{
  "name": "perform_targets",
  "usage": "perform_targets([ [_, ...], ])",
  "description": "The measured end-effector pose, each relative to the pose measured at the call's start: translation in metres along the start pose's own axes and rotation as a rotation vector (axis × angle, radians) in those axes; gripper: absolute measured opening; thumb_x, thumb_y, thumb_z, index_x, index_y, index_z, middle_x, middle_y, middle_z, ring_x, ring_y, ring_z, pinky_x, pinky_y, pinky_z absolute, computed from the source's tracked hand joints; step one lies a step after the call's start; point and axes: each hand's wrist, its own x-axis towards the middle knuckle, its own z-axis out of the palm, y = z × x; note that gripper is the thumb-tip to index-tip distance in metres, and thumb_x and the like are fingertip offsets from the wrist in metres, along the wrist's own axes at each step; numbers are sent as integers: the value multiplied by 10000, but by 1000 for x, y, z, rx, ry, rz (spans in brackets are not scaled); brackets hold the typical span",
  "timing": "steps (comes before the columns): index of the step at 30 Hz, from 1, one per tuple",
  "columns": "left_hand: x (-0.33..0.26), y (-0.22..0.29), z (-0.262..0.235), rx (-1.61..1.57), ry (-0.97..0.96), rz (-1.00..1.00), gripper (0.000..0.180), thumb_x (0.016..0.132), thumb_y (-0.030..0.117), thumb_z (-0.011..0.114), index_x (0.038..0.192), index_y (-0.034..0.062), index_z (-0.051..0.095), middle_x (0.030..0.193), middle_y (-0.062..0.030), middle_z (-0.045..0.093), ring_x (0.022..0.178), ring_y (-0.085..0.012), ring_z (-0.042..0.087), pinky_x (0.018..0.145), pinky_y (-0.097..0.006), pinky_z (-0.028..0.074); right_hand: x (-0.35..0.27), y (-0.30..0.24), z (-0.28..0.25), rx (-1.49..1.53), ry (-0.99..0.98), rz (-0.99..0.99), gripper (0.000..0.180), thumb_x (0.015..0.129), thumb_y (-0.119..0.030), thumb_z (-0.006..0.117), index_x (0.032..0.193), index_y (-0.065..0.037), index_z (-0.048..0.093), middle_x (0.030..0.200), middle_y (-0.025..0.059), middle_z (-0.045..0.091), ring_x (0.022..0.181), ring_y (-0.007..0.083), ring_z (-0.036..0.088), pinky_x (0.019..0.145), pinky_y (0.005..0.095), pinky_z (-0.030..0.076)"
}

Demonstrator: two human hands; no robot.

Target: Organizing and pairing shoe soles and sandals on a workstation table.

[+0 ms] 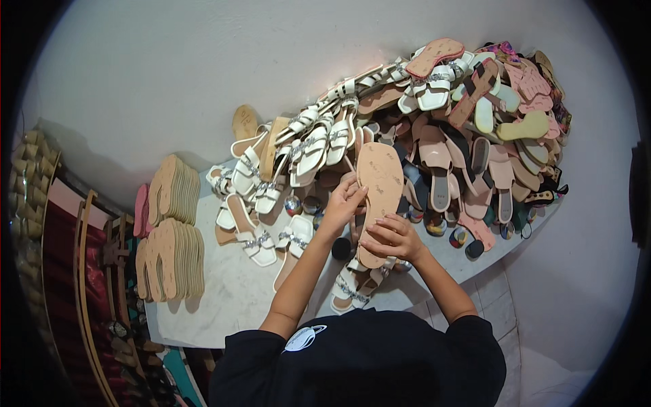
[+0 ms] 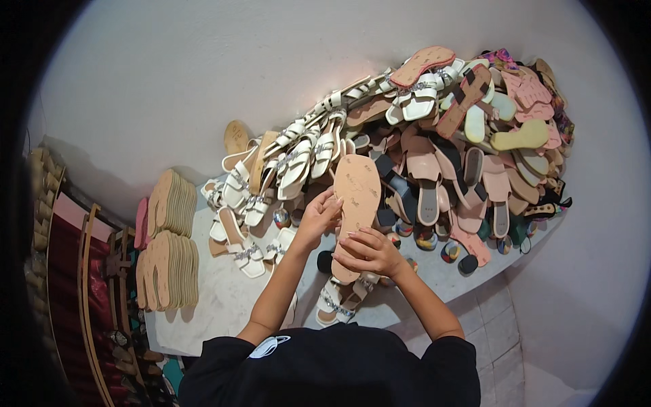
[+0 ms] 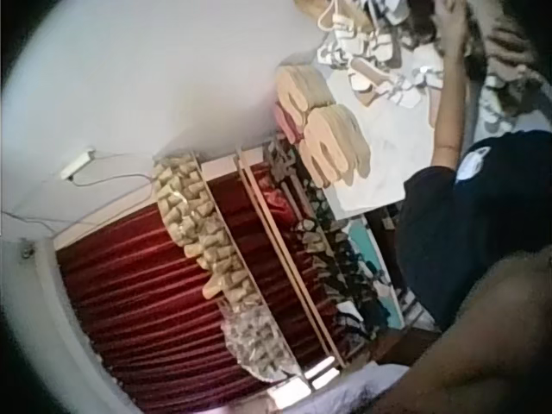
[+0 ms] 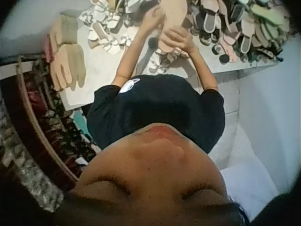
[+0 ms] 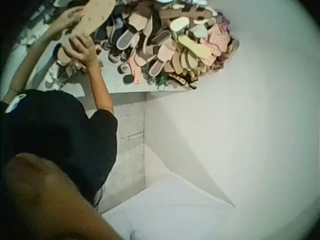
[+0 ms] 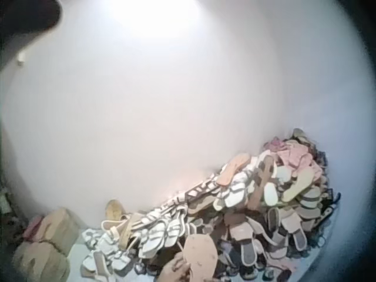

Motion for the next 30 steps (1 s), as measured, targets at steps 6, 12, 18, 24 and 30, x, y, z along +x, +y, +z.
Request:
perform_targets([
  [6, -26, -40, -16, -37, 91, 77, 474, 829, 134, 602, 1231, 13, 382, 969, -38, 605, 756, -81, 597, 570, -198, 492, -23, -34, -1, -51, -85, 289, 391, 722, -123, 618, 1088, -255, 584, 1210, 29, 449, 1132, 248, 412, 982, 423, 328],
  [12, -53, -77, -20, -52, 141, -13, 587, 817, 116, 615, 1297, 60, 282, 979, -71, 594, 786, -115, 606, 578, -211, 506, -40, -62, -2, 313, -88, 992, 453, 821, -149, 530, 1242, -23, 422, 1275, 206, 402, 1178, 346, 396, 983, 381, 309],
  [18, -62, -97, -14, -55, 87, -47, 582, 806, 91, 626, 1293, 59, 311, 1056, -76, 563, 786, -95, 598, 564, -186, 494, -42, -82, 20, 189, -210, 1011, 751, 725, -386, 640, 1302, -25, 325, 1319, 243, 329, 1218, 388, 334, 977, 431, 295],
  [24, -58, -102, -25, -40, 66, -40, 479, 826, 129, 610, 1256, 61, 409, 1008, -9, 576, 752, -44, 563, 576, -153, 478, -53, -79, 30, 224, -100, 1099, 731, 691, -256, 677, 1297, -34, 334, 1323, 234, 323, 1218, 378, 326, 984, 418, 291],
  [30, -54, -108, -33, 639, 338, 346, 479, 852, 182, 571, 1252, -20, 404, 1038, -111, 563, 923, -178, 556, 784, -278, 444, -51, -80, 31, 214, -2, 1136, 644, 694, -173, 653, 1262, -35, 383, 1327, 218, 319, 1207, 362, 328, 991, 406, 280],
])
